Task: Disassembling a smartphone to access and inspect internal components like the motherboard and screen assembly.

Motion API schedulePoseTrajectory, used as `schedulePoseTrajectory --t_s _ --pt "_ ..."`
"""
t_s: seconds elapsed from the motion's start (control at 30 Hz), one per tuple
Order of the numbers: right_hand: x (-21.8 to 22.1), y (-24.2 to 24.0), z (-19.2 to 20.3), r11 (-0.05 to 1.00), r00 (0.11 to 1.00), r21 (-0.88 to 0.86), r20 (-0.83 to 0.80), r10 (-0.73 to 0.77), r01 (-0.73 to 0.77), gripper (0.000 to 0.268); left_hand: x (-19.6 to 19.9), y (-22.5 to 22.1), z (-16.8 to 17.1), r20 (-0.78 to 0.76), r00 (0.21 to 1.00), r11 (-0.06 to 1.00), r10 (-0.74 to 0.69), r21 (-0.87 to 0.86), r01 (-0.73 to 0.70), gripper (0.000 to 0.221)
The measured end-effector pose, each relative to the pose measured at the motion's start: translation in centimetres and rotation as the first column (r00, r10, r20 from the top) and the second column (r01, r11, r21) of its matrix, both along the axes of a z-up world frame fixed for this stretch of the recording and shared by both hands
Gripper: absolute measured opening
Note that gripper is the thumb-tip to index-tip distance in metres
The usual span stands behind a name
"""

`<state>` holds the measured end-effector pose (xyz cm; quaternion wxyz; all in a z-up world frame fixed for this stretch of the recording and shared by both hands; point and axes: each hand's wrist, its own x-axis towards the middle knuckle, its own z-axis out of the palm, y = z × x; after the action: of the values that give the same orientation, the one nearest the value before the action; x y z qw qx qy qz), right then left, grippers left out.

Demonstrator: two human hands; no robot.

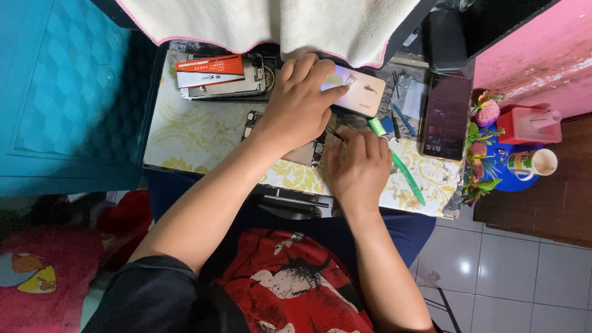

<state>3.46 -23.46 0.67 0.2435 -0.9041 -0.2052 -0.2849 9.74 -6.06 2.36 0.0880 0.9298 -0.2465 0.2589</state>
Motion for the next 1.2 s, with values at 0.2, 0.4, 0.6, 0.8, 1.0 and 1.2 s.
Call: schedulePoseTrajectory --t_s 0.2,0.4,0.6,0.8,1.0,1.2 --pt "-0.2 -0.6 -0.1 0.968 0.995 0.232 -0.008 0.101 -0.097 0.007 0.6 0.1 -0.2 0.002 1.0 0.999 -0.025 0.031 0.025 0.04" --pt "-0.1 -1.2 -1.0 0.946 0.989 0.289 0.016 0.15 -0.148 0.012 0.5 -0.1 -0.5 0.017 0.999 1.0 -0.027 -0.003 0.027 0.036" --pt "-0.5 -1.4 -1.3 0.892 0.986 0.451 -0.133 0.1 -0.03 0.018 0.7 -0.3 -0.4 -0.059 0.998 0.998 -0.018 -0.059 0.015 0.041" --pt "0.5 -2.3 -2.1 0.508 0.938 0.861 -0.169 0.302 -0.008 0.062 -0.7 -0.1 0.9 0.033 0.999 0.881 -0.039 -0.471 0.05 0.012" --pt "1.2 -1.3 -2.6 0.482 0.961 0.873 -0.059 0.269 -0.081 0.05 -6.0 0.9 -2.2 -0.005 0.997 0.715 -0.082 -0.696 0.056 0.005" --pt "-0.3 3.1 -2.9 0.341 0.93 0.925 0.032 0.367 -0.166 0.056 -8.8 1.7 -2.7 0.035 0.999 0.62 -0.018 -0.784 0.038 0.006"
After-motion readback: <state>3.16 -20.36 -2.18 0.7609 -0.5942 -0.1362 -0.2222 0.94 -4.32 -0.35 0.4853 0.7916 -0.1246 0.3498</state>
